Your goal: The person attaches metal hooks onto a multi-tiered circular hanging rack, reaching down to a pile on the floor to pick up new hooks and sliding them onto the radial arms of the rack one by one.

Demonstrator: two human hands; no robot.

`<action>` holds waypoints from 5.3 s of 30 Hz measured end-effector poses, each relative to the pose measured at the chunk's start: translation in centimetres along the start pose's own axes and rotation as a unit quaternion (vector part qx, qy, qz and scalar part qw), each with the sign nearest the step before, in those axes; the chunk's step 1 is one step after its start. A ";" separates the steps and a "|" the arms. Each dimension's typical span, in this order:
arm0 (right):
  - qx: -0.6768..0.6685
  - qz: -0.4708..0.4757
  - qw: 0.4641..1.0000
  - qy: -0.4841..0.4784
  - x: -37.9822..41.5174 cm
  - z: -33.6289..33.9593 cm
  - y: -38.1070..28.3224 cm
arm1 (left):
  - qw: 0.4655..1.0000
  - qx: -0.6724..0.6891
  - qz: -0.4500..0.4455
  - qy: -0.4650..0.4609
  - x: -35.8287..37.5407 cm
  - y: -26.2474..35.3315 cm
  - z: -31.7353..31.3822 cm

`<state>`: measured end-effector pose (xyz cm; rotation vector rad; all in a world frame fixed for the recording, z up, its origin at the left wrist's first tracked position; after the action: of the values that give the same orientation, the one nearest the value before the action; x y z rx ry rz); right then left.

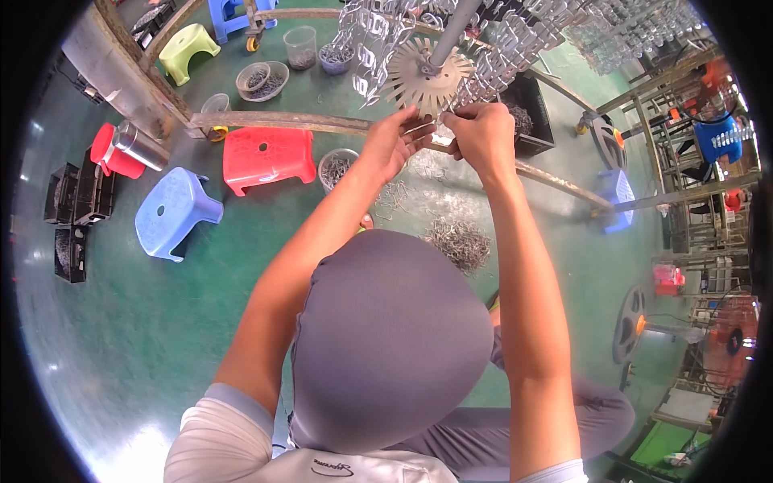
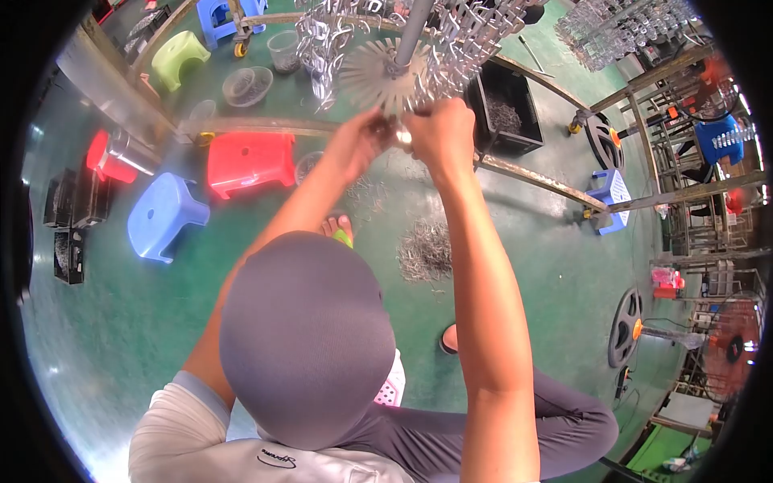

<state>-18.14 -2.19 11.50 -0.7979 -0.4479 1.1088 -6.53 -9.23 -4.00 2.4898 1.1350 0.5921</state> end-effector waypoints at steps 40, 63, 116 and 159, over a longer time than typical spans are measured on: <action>0.030 0.005 0.997 0.072 1.4 0.9 2.7 | 0.989 -0.145 -0.014 0.018 -0.5 -0.5 -1.8; 0.078 0.170 0.934 0.304 7.7 8.4 -8.7 | 0.993 -0.091 0.076 0.019 1.9 -1.6 -2.4; -0.085 0.142 0.985 -0.050 3.5 0.8 0.1 | 0.988 -0.141 0.055 0.005 2.0 -2.9 -1.2; 0.339 -0.023 0.899 -0.277 25.0 -6.9 37.7 | 0.829 -0.500 -0.249 0.022 13.7 5.2 -7.3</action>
<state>-26.63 26.49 -23.10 0.1576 -0.4996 1.3315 1.21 -0.92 7.79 1.2341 1.0314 0.8038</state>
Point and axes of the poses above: each hand's wrist, its own x-axis away from the middle knuckle, its own z-axis out of the back of the hand, y = z × x, the point moved 6 cm from there along -x, towards the middle knuckle, and after that the axes turned 2 degrees about z, right-handed, at the moved point
